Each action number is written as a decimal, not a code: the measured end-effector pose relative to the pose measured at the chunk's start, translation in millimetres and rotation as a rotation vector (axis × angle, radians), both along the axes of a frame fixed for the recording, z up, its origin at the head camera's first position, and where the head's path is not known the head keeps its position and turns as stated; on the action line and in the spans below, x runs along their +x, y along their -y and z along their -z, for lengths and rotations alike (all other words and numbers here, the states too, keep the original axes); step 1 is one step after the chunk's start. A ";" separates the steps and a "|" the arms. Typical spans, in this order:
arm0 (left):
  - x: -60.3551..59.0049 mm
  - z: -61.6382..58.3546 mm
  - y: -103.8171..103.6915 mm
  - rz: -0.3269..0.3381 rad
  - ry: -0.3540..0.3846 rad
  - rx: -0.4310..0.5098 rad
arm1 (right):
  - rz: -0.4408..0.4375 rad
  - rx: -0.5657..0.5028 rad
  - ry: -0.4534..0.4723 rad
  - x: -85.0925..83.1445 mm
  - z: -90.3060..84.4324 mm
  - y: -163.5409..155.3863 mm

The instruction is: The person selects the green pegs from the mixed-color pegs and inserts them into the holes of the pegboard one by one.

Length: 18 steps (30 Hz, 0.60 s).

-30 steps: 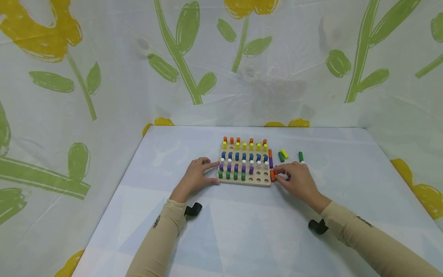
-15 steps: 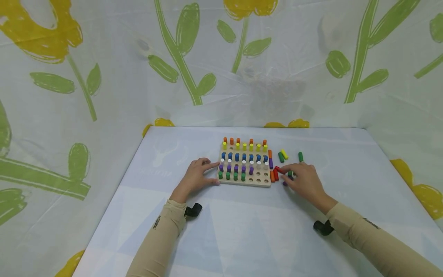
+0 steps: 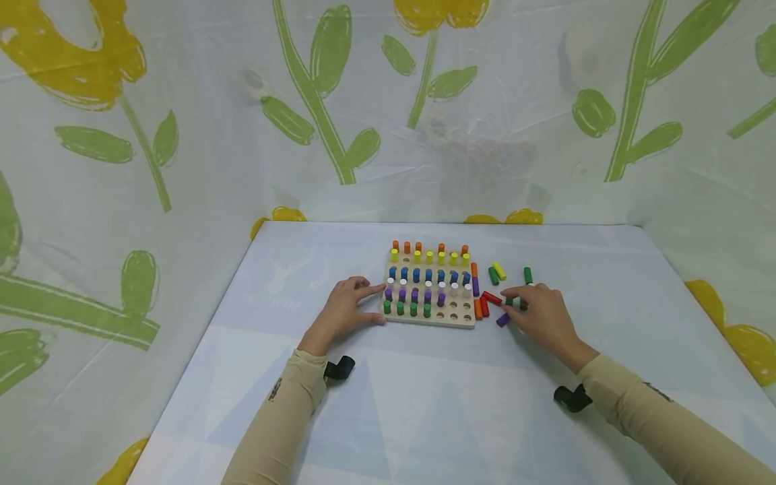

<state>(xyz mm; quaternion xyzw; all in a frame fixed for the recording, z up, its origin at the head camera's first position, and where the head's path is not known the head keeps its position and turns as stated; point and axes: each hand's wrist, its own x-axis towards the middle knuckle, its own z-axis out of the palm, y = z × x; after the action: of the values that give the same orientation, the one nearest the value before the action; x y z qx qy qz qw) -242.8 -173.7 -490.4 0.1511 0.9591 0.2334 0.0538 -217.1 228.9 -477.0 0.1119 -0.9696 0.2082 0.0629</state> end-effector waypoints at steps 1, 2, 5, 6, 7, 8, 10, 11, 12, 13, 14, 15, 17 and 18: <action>-0.3 0.2 -0.2 -0.001 0.001 0.000 | 0.002 0.001 0.005 -0.2 0.1 -0.5; -0.3 0.4 -0.1 -0.002 0.004 -0.001 | 0.004 0.002 0.011 -0.2 0.1 -0.8; 0.3 0.2 -0.3 -0.004 0.011 0.000 | 0.008 0.012 0.026 -0.5 0.0 -1.3; 0.6 0.0 -0.4 -0.004 0.013 0.000 | 0.009 0.014 0.030 -0.7 0.0 -1.5; 0.9 -0.2 -0.4 -0.004 0.012 0.000 | 0.009 0.017 0.033 -0.9 -0.2 -1.6; 1.2 -0.5 -0.4 -0.003 0.011 -0.001 | 0.010 0.020 0.035 -1.2 -0.1 -1.7; 1.8 -1.3 -0.6 -0.004 0.008 0.000 | 0.012 0.022 0.043 -2.0 -0.9 -1.8; 1.8 -1.6 -0.7 -0.005 0.010 -0.002 | 0.014 0.025 0.048 -2.4 -1.3 -1.9; 2.1 -2.1 -0.8 -0.006 0.009 -0.004 | 0.017 0.026 0.054 -2.9 -1.8 -1.9; 2.2 -2.5 -1.0 -0.006 0.009 -0.005 | 0.021 0.030 0.062 -3.4 -2.3 -1.8; 2.2 -2.9 -1.2 -0.006 0.009 -0.007 | 0.025 0.034 0.071 -3.9 -2.9 -1.7; 2.1 -2.9 -1.2 -0.006 0.009 -0.008 | 0.030 0.038 0.082 -4.4 -3.7 -1.6; 1.9 -3.1 -1.4 -0.005 0.010 -0.009 | 0.037 0.044 0.101 -5.3 -5.4 -1.6; 1.8 -3.0 -1.4 -0.005 0.012 -0.008 | 0.038 0.045 0.109 -5.8 -6.2 -1.6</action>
<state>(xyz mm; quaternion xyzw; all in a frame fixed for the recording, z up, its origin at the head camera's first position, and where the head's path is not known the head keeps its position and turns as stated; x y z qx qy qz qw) -241.0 -172.3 -487.4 0.1470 0.9601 0.2304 0.0594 -222.9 230.6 -470.8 0.0835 -0.9780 0.1908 0.0114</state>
